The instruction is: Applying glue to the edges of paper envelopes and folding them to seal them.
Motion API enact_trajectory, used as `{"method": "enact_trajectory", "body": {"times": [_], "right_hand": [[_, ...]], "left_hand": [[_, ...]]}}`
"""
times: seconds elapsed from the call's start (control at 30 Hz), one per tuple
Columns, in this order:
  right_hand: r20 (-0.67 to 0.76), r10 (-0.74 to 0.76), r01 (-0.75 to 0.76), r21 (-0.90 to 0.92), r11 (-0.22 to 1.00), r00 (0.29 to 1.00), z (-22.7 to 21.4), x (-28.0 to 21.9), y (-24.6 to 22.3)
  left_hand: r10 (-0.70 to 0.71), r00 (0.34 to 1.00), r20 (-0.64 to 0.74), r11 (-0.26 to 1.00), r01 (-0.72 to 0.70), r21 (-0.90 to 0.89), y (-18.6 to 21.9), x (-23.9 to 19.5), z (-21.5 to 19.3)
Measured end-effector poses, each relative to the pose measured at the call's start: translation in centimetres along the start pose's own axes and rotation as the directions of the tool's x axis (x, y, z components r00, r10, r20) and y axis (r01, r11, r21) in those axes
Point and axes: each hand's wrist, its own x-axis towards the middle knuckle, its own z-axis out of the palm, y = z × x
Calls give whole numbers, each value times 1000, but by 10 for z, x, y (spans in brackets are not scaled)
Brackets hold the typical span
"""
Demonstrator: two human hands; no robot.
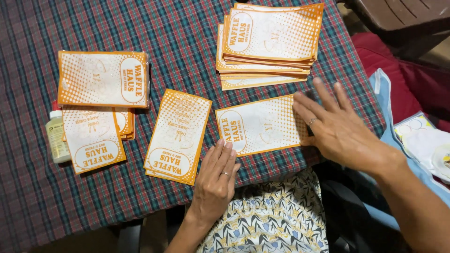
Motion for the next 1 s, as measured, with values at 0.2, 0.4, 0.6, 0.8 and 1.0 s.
{"method": "enact_trajectory", "body": {"times": [0.2, 0.4, 0.6, 0.8, 1.0], "right_hand": [[57, 33, -22, -196, 980, 998, 3, 1, 6], [45, 44, -33, -217, 976, 998, 4, 1, 5], [55, 37, -17, -325, 945, 998, 9, -5, 9], [54, 47, -32, -253, 967, 997, 4, -3, 8], [58, 49, -37, -201, 979, 997, 5, -5, 10]], "left_hand": [[-62, 997, -45, 995, 65, 80, 8, 2, 1], [-555, 832, -16, 831, 553, -66, 55, 26, 55], [-331, 932, 149, 940, 313, 134, 83, 106, 114], [-460, 813, 358, 882, 465, 76, 46, 101, 71], [-397, 918, -23, 857, 379, 349, -14, 55, 52]]}}
